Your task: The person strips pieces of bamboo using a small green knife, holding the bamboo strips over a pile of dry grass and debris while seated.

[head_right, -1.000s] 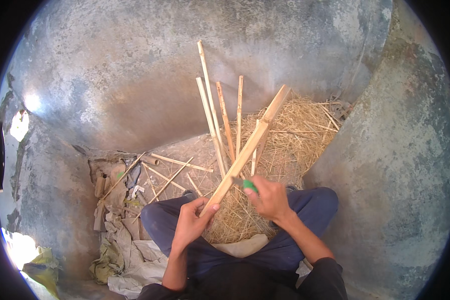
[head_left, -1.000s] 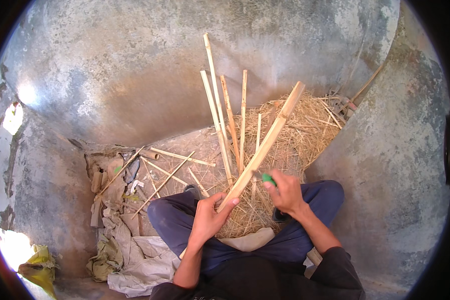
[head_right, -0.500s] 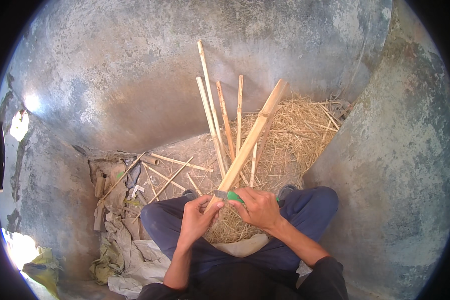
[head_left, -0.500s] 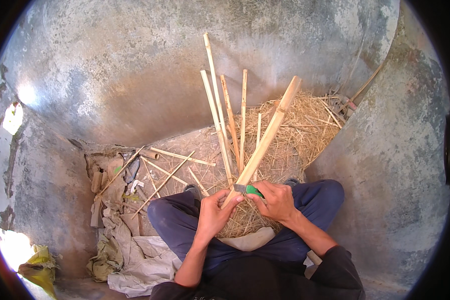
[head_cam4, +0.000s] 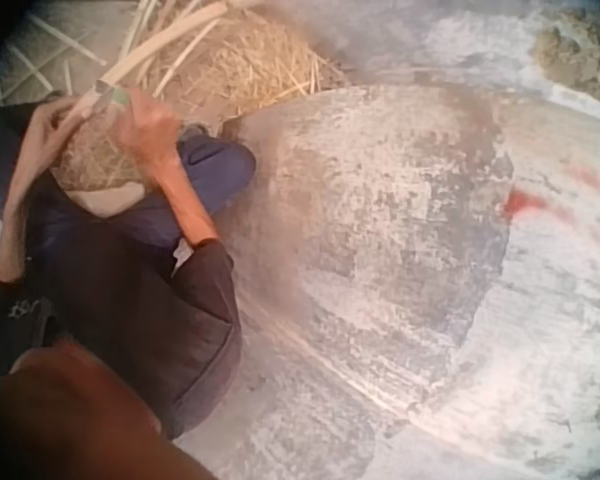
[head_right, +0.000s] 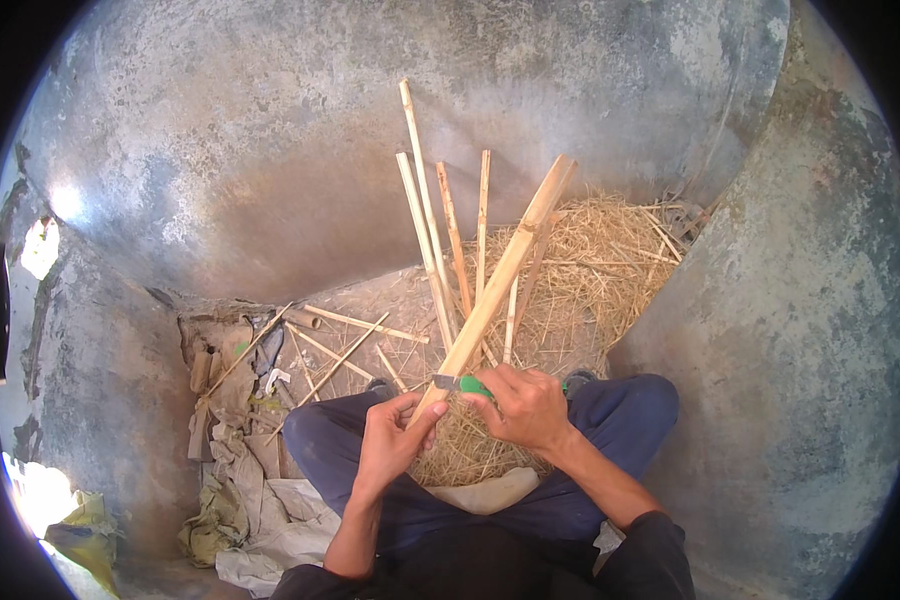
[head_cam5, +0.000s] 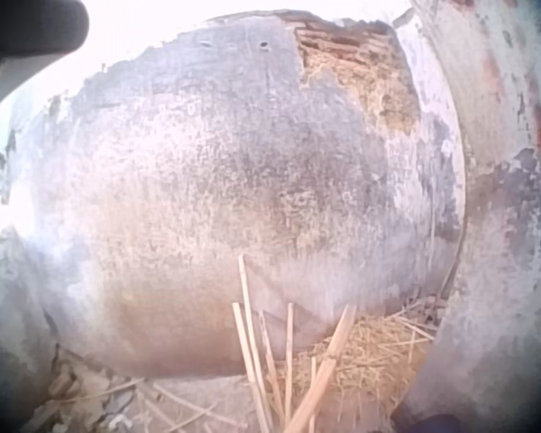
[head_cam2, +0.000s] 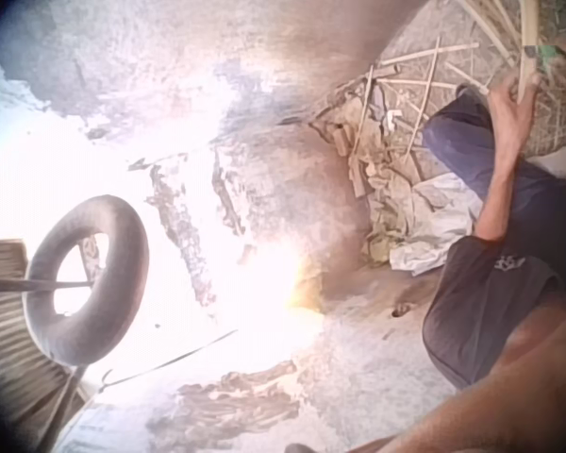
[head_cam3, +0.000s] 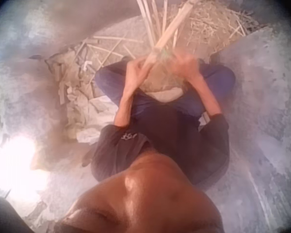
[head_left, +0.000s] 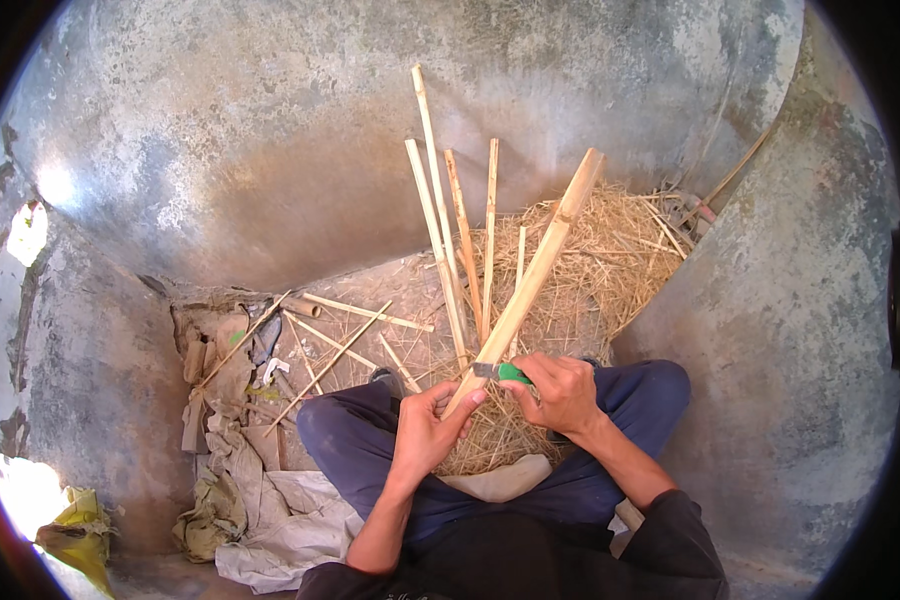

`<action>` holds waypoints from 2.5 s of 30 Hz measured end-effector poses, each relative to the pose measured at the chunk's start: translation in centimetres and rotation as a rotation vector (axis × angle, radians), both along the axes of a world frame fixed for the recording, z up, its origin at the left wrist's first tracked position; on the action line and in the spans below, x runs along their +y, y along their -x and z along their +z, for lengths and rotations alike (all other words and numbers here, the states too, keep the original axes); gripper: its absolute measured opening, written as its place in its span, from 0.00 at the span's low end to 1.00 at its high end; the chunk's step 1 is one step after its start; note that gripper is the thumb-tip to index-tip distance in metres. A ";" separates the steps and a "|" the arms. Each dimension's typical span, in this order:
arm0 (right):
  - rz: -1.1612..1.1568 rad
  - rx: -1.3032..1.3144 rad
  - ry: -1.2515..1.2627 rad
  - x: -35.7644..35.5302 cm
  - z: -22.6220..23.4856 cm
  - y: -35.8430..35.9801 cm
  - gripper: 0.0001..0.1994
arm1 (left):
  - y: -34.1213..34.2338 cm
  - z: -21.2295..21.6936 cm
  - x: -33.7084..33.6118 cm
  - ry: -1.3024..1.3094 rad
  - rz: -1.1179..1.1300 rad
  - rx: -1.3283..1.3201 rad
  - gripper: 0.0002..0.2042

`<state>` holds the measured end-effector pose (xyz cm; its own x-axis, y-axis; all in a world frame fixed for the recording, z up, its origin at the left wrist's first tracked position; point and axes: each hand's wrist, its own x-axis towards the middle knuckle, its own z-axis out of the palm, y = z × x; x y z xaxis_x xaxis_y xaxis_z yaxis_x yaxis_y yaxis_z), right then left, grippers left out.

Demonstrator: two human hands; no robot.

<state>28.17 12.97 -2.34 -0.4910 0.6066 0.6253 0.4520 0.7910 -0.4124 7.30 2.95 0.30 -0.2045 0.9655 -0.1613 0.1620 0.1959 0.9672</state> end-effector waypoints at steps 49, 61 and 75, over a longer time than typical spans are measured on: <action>-0.308 0.096 0.119 4.8 -2.3 -3.5 0.12 | 0.5 -2.0 -2.2 0.079 -0.029 0.226 0.16; -0.161 0.131 0.269 3.9 -2.4 -3.9 0.13 | 1.3 -2.6 -1.9 0.116 -0.169 -0.032 0.18; 0.000 0.179 0.357 -0.2 -2.8 -0.4 0.13 | 2.0 -0.5 0.1 0.130 -0.397 0.336 0.22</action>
